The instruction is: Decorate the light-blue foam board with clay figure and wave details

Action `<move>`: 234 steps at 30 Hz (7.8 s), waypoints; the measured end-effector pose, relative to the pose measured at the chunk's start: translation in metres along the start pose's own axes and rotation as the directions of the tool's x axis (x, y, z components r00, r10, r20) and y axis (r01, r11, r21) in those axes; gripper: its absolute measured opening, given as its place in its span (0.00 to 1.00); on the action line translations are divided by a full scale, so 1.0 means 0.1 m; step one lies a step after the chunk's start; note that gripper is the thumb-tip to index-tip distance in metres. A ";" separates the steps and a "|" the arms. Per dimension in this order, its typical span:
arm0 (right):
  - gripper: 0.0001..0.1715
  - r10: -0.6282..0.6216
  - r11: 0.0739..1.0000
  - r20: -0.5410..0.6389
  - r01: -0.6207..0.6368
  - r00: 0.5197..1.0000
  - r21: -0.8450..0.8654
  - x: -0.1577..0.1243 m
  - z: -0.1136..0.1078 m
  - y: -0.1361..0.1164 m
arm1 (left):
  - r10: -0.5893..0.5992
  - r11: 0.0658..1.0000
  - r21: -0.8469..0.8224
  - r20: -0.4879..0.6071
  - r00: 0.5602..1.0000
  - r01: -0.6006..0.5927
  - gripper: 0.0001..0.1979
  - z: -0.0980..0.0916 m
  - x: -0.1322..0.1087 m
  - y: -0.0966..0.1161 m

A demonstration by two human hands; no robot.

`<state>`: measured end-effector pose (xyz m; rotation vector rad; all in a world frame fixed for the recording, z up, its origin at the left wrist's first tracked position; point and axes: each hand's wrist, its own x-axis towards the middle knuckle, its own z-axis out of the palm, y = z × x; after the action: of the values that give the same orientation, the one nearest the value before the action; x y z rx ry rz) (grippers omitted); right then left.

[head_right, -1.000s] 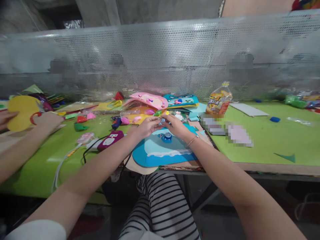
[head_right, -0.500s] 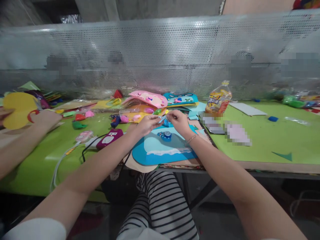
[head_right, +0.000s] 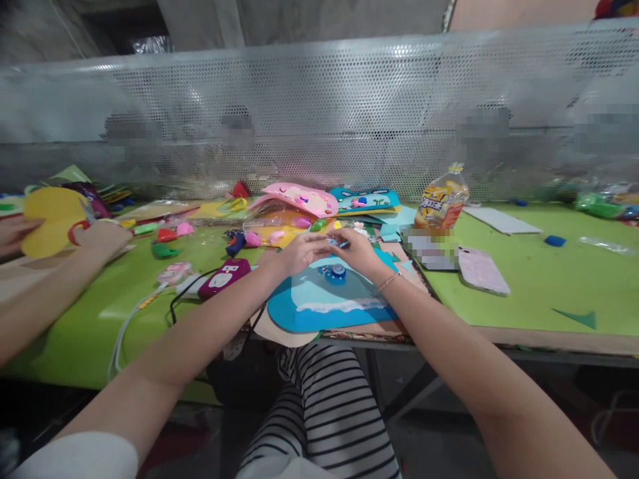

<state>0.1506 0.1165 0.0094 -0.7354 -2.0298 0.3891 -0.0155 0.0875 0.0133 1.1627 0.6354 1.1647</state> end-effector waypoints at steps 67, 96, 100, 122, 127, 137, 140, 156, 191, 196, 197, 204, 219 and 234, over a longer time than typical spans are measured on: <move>0.19 -0.388 0.897 0.102 0.401 0.916 -0.185 0.00 0.08 0.06 | 0.019 0.988 0.154 -0.265 0.964 0.023 0.16 0.09 -0.03 0.03; 0.23 -0.200 0.979 0.062 0.203 0.978 -0.033 0.01 0.06 0.17 | -0.012 0.998 -0.057 -0.146 0.989 0.004 0.12 0.06 0.01 0.05; 0.18 -0.196 0.974 0.065 0.201 0.979 -0.102 0.01 0.04 0.13 | -0.028 0.999 -0.029 -0.122 0.992 0.024 0.17 0.08 0.00 -0.01; 0.21 0.304 0.874 0.014 -0.285 0.952 0.394 0.08 -0.10 0.17 | 0.087 0.991 0.120 -0.254 0.963 -0.058 0.14 0.00 0.00 0.00; 0.24 0.148 0.950 -0.053 -0.127 0.988 0.285 0.04 -0.06 0.12 | 0.017 0.999 -0.032 -0.124 0.992 -0.021 0.08 0.05 -0.03 0.03; 0.21 -0.098 0.995 0.142 0.093 0.985 0.041 -0.01 0.09 0.08 | -0.047 0.996 0.078 0.052 0.998 0.043 0.14 0.06 -0.02 -0.11; 0.25 -0.137 0.991 0.136 0.134 0.981 0.027 -0.01 0.07 0.07 | -0.019 0.997 0.078 0.026 0.999 0.017 0.15 0.07 -0.02 -0.09; 0.29 -0.180 0.984 0.209 0.175 0.961 0.041 0.00 0.07 0.17 | -0.056 0.995 0.085 0.032 0.998 0.053 0.14 0.06 -0.03 -0.07; 0.19 -0.012 0.996 -0.072 0.018 0.997 0.089 0.01 0.05 0.10 | 0.126 0.990 0.113 -0.378 0.917 -0.089 0.08 0.01 0.02 -0.02; 0.17 -0.212 0.977 0.026 0.213 0.977 -0.024 -0.01 0.13 -0.07 | 0.092 0.994 0.094 -0.347 0.933 -0.063 0.08 0.02 0.04 -0.04; 0.18 -0.233 0.971 0.024 0.234 0.972 -0.048 -0.01 0.13 -0.08 | 0.089 0.994 0.086 -0.341 0.936 -0.063 0.08 0.03 0.04 -0.04; 0.16 -0.183 0.977 -0.005 0.181 0.983 -0.113 -0.01 0.11 0.03 | 0.088 0.996 -0.018 -0.177 0.980 -0.093 0.03 0.13 -0.03 0.05; 0.24 -0.006 0.994 -0.045 0.001 0.999 -0.105 0.03 0.02 0.04 | 0.103 0.994 -0.028 -0.012 0.995 -0.103 0.10 0.11 -0.03 0.01; 0.19 0.260 0.739 0.285 -0.380 0.923 0.556 0.02 0.06 0.01 | 0.288 0.880 0.409 -0.058 0.956 -0.241 0.25 0.03 0.04 -0.04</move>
<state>0.1456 0.1185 0.0068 -0.6514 -1.7734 1.2939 -0.0103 0.0902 0.0112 1.5741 0.8506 1.3832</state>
